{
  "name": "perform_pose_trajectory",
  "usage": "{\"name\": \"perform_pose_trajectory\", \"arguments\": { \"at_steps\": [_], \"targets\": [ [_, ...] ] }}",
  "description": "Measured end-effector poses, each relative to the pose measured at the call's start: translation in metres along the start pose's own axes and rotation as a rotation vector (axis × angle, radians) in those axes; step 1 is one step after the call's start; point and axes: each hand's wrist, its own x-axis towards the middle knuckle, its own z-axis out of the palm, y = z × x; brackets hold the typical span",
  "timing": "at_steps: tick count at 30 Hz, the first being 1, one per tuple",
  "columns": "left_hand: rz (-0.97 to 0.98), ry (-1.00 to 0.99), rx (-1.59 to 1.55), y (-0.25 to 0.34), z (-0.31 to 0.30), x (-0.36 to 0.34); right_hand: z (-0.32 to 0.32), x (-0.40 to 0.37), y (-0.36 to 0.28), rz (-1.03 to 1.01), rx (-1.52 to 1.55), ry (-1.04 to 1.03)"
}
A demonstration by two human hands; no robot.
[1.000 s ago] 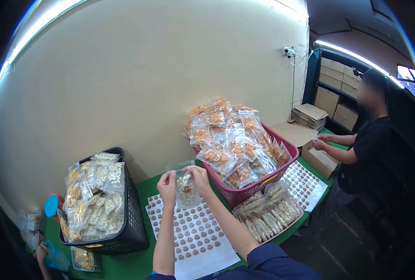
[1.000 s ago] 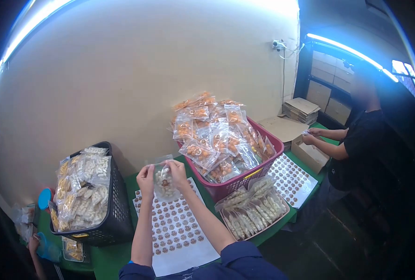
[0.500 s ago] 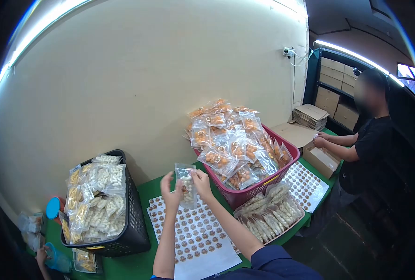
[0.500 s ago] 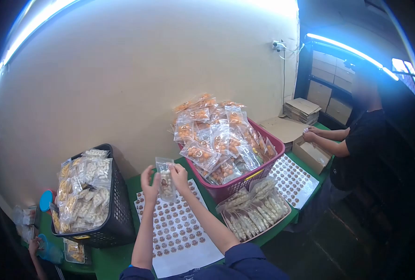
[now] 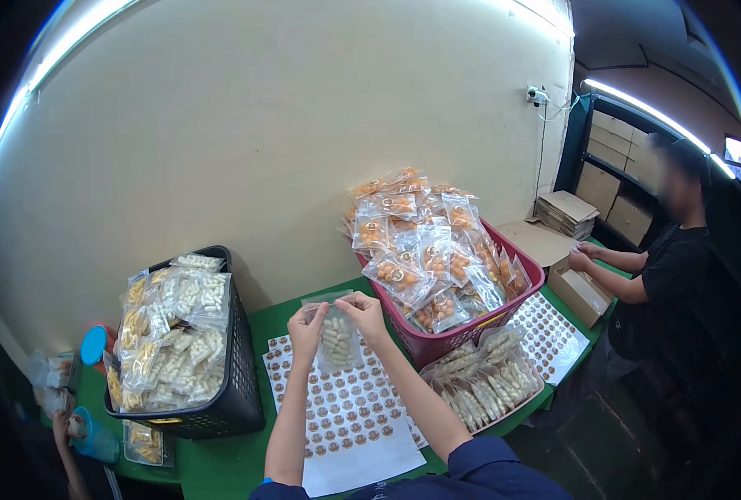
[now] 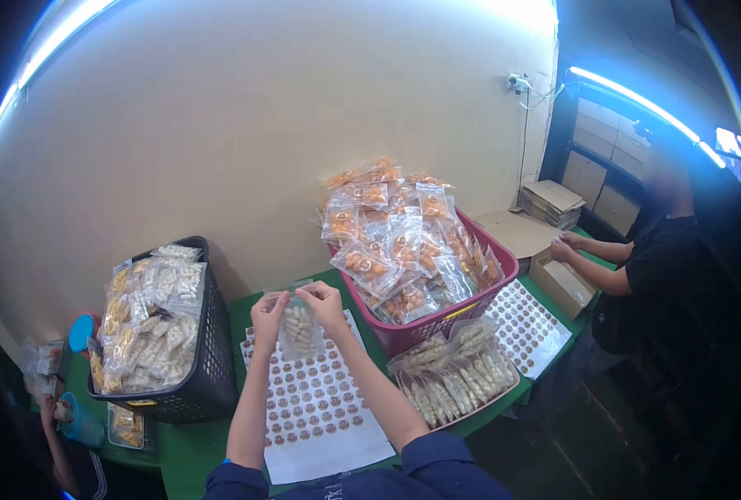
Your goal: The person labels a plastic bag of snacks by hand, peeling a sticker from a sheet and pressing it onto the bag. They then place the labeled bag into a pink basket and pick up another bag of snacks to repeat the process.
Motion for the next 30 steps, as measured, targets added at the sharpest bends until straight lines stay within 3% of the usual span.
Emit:
{"name": "perform_pose_trajectory", "arguments": {
  "at_steps": [11, 20, 24, 26, 28, 30],
  "targets": [
    [0.012, -0.036, 0.096, 0.009, -0.012, 0.006, -0.021, 0.009, -0.004, 0.011, -0.093, 0.081],
    [0.001, -0.063, -0.006, 0.002, -0.015, 0.005, -0.027, -0.001, -0.013, -0.025, -0.040, -0.050],
    [0.001, 0.004, -0.052, -0.014, -0.019, -0.004, -0.026, -0.004, -0.006, -0.015, -0.046, 0.143],
    [0.069, -0.005, 0.113, -0.017, -0.018, -0.019, -0.031, -0.005, 0.001, 0.013, -0.043, 0.230],
    [0.090, -0.104, 0.334, 0.006, -0.010, -0.033, -0.018, -0.014, -0.003, -0.021, -0.115, 0.150],
    [0.369, -0.080, 0.464, 0.011, 0.004, -0.038, 0.001, -0.024, -0.007, -0.038, -0.082, 0.056]
  ]
}}
